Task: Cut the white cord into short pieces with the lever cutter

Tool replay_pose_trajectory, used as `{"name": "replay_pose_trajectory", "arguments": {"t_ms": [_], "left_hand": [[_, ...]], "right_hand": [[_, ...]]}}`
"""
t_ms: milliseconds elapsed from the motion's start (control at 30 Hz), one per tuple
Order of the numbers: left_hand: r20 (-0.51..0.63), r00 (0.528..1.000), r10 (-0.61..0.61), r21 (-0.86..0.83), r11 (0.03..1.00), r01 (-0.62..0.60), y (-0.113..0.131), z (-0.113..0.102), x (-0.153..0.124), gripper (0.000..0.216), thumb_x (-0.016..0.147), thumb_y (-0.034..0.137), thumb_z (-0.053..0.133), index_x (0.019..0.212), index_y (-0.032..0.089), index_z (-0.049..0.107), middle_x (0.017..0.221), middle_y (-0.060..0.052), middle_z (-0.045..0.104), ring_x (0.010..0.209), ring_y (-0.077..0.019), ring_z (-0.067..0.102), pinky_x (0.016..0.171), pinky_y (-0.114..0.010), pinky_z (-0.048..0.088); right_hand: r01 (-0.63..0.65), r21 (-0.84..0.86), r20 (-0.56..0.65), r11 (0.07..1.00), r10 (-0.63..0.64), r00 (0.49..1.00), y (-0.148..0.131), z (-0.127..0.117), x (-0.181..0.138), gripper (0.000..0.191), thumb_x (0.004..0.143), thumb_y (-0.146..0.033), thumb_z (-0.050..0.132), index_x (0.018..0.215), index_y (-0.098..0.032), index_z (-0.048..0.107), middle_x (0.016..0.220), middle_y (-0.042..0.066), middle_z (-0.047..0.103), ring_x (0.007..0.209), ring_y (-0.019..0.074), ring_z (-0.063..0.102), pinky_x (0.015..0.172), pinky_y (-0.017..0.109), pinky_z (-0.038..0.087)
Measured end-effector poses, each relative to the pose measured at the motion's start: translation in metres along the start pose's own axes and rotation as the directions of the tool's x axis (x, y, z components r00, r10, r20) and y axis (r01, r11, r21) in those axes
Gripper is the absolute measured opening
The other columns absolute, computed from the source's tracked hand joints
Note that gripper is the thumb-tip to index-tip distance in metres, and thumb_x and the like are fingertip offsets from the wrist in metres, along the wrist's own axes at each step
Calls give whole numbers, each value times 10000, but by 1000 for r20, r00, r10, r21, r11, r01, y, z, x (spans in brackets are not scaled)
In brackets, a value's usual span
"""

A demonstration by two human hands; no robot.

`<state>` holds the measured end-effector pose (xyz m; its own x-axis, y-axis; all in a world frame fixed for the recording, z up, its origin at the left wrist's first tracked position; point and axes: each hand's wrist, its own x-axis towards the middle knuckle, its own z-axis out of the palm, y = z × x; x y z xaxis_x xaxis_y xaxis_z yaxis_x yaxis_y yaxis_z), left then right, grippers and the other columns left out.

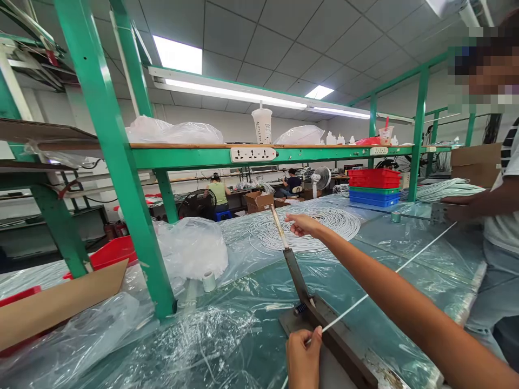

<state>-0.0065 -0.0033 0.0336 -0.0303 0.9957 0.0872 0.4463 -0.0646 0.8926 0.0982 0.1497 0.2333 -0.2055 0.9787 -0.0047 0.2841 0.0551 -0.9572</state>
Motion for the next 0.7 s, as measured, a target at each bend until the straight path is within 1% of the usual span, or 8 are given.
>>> {"name": "replay_pose_trajectory", "arguments": {"t_ms": [67,167,267,367,467,567,633,700], "left_hand": [[-21,1000,-10,20,1000,10,-2,2,3,460,675,547,373,446,161,473,459,29,290,507,-125,307,515,-285,162],[-49,999,-5,14,1000,5,-4,5,5,431,660,513,398,449,154,505,453,8,366,503,-138,363,519,-279,197],[-68,998,2,2,1000,-2,-4,6,4,378,656,477,401,427,178,433,469,-7,401,517,-147,395,519,-276,226],[-60,998,-8,14,1000,8,0,4,2,358,647,463,414,414,197,359,460,17,337,505,-135,362,508,-274,210],[-57,998,-10,15,1000,11,3,2,1,353,651,446,424,416,201,329,470,30,307,512,-128,351,519,-271,214],[-56,998,-3,4,1000,3,5,0,-1,345,662,440,424,426,203,337,484,27,329,535,-138,377,543,-273,234],[-56,998,-4,0,1000,4,6,-1,-2,344,664,441,427,430,206,334,488,27,329,548,-146,388,551,-277,235],[-55,998,-6,-5,1000,6,8,-2,-3,341,665,438,431,434,207,335,492,26,331,553,-149,395,554,-279,236]], "right_hand": [[-98,15,20,995,97,995,-5,11,31,370,870,-459,347,918,-128,506,595,-45,475,404,39,379,366,175,317],[-202,34,76,979,199,977,-2,30,57,384,860,-477,361,831,-126,515,593,-46,462,405,34,359,361,172,308],[-253,66,126,965,244,962,-1,37,64,413,857,-500,346,770,-130,506,543,-65,415,370,25,304,336,165,269],[-267,101,165,958,248,954,-7,27,56,541,849,-578,216,714,-132,491,470,-70,370,324,25,263,299,154,223],[-226,149,220,963,191,957,-17,2,25,665,814,-629,67,729,-138,506,407,-47,393,302,32,315,298,125,252],[-194,180,281,964,139,950,-21,-32,-33,696,797,-645,43,827,-155,537,491,27,556,386,67,491,358,128,368],[-205,169,333,964,140,933,-14,-53,-82,645,800,-652,136,872,-157,544,620,84,641,458,92,564,380,136,400],[-228,147,371,963,160,915,1,-67,-133,489,800,-593,344,859,-161,564,657,83,653,479,88,577,350,109,366]]}}
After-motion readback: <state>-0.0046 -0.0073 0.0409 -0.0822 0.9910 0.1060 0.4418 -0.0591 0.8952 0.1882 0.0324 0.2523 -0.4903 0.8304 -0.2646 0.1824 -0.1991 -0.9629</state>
